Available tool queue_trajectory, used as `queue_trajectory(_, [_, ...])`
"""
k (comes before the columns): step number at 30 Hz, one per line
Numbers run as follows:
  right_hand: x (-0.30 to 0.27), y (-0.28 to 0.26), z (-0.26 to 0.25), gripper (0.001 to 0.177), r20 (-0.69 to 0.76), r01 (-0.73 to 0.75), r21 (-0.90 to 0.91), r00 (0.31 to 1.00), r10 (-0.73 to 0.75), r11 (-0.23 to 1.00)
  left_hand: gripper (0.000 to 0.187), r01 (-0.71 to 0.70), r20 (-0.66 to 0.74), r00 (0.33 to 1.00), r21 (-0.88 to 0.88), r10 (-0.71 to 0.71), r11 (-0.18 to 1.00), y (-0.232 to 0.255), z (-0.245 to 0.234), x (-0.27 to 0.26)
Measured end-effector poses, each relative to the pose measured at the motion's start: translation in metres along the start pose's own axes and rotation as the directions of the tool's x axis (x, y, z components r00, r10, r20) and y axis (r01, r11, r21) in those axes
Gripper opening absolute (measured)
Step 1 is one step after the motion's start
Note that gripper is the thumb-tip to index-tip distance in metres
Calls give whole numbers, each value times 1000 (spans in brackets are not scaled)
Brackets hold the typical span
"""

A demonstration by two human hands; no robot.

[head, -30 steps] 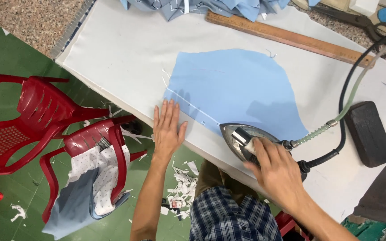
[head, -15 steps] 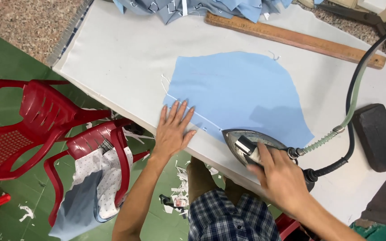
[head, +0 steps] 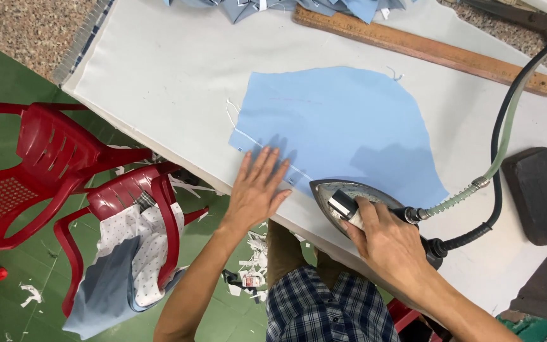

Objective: The person irons a light blue fabric piece on a white worktable, repeatedly smoothing it with a steam iron and a dark rectangular pressing block. The person flips the fabric over and continues ironing both sides, then uses scissors to trim the edges.

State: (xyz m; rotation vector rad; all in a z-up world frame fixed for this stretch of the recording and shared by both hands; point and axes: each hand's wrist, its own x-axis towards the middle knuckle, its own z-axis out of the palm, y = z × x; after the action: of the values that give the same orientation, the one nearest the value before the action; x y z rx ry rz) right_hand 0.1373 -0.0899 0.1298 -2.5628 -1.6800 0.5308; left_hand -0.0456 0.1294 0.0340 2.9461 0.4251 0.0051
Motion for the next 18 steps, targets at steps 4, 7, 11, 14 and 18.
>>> queue_trajectory(4, [6,-4,-3,55,117,-53,8,992,52,999,65,-53,-72,996,-39,50,998,3,3,6])
queue_trajectory(7, [11,-7,-3,59,112,-64,-48,991,69,997,68,-66,-32,997,32,67,997,1,5,6])
queue_trajectory(11, [26,-16,-15,55,75,-52,-77,996,58,996,63,-53,-155,987,-133,32,990,1,21,5])
queue_trajectory(14, [40,-24,-23,52,96,-42,-54,994,47,998,62,-8,-203,978,-220,-38,975,2,28,5])
queue_trajectory(18, [61,-39,-30,50,93,3,-34,996,0,999,64,29,-187,980,-237,-75,971,-9,26,4])
